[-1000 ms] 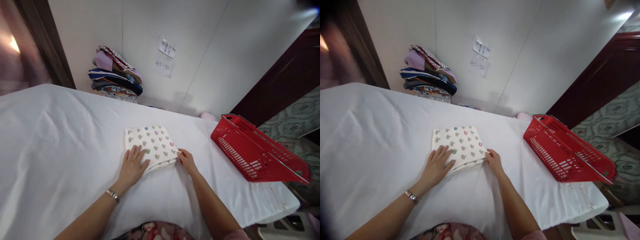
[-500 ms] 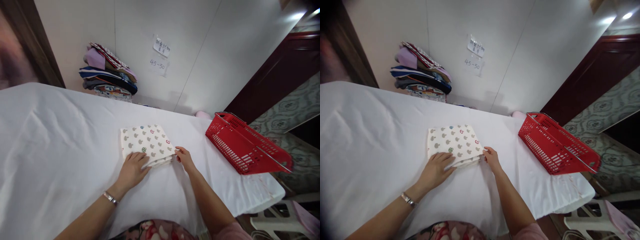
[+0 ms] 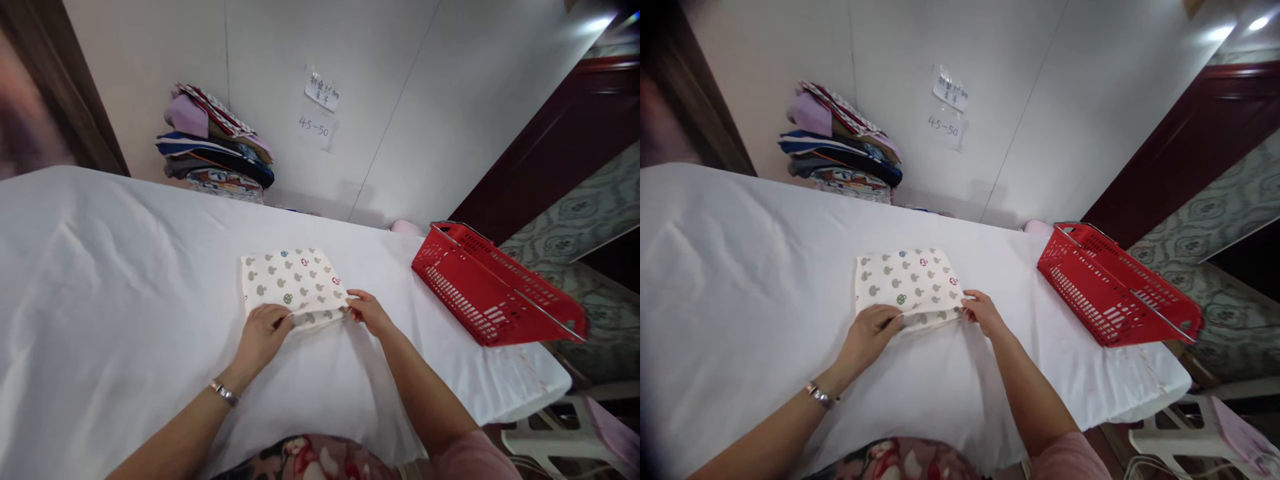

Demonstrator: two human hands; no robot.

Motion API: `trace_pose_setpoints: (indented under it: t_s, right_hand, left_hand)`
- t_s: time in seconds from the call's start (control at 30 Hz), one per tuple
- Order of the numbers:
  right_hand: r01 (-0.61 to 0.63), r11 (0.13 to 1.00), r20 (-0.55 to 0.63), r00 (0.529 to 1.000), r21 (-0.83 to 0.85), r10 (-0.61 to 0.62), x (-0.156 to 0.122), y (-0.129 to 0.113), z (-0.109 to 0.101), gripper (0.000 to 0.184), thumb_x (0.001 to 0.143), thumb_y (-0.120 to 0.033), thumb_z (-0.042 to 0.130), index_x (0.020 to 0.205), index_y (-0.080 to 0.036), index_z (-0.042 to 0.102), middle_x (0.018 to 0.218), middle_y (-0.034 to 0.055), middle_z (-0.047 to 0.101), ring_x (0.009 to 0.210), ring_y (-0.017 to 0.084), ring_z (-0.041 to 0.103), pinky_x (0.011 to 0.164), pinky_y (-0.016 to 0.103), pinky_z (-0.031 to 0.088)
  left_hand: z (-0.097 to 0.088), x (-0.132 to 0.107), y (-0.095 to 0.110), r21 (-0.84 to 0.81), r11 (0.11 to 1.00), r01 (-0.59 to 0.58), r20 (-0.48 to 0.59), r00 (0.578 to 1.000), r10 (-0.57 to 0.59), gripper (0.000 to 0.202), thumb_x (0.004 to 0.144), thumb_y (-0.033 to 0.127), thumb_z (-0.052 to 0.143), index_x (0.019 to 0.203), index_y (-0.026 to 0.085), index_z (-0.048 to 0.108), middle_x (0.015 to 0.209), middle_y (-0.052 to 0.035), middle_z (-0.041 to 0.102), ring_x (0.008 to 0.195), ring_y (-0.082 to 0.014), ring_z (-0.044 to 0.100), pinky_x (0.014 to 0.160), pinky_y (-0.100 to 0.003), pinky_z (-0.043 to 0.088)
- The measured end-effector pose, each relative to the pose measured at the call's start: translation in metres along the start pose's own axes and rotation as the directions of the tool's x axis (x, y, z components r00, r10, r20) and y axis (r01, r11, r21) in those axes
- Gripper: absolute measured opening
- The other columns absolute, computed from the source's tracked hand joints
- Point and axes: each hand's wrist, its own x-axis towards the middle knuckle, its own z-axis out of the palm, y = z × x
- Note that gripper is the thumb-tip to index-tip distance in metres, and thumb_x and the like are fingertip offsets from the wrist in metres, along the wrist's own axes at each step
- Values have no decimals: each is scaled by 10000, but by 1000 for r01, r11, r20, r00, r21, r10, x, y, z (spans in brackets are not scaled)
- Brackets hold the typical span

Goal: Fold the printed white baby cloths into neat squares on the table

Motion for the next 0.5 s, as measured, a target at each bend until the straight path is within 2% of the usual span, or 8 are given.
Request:
trace_pose_setpoints:
  t_s: [0.17,0.33,0.5]
  right_hand:
    - [-112,961,40,991,-254,127,2,0,1,322,678,-302,647,973,-191,583,622,-31,633,427,70,488,394,178,343]
    - [-156,932,60,981,-327,185,4,-3,1,124,700,-281,623,745,-174,580,542,-28,584,413,82,488,377,182,340]
    - [-155,925,0,986,-348,165,2,1,5,173,731,-338,603,694,-178,551,589,-28,567,457,72,486,381,168,340]
  left_hand:
    - [1,-1,1,46,999,-19,-5,1000,20,182,810,272,494,698,209,622,808,3,665,840,-171,582,848,-347,390]
    - [3,-2,2,103,993,-55,11,998,54,155,798,237,496,702,206,614,804,-6,655,849,-179,568,840,-355,378]
    - [2,-4,4,182,975,-128,40,992,123,109,781,204,497,744,199,600,819,-19,638,857,-190,550,844,-367,370]
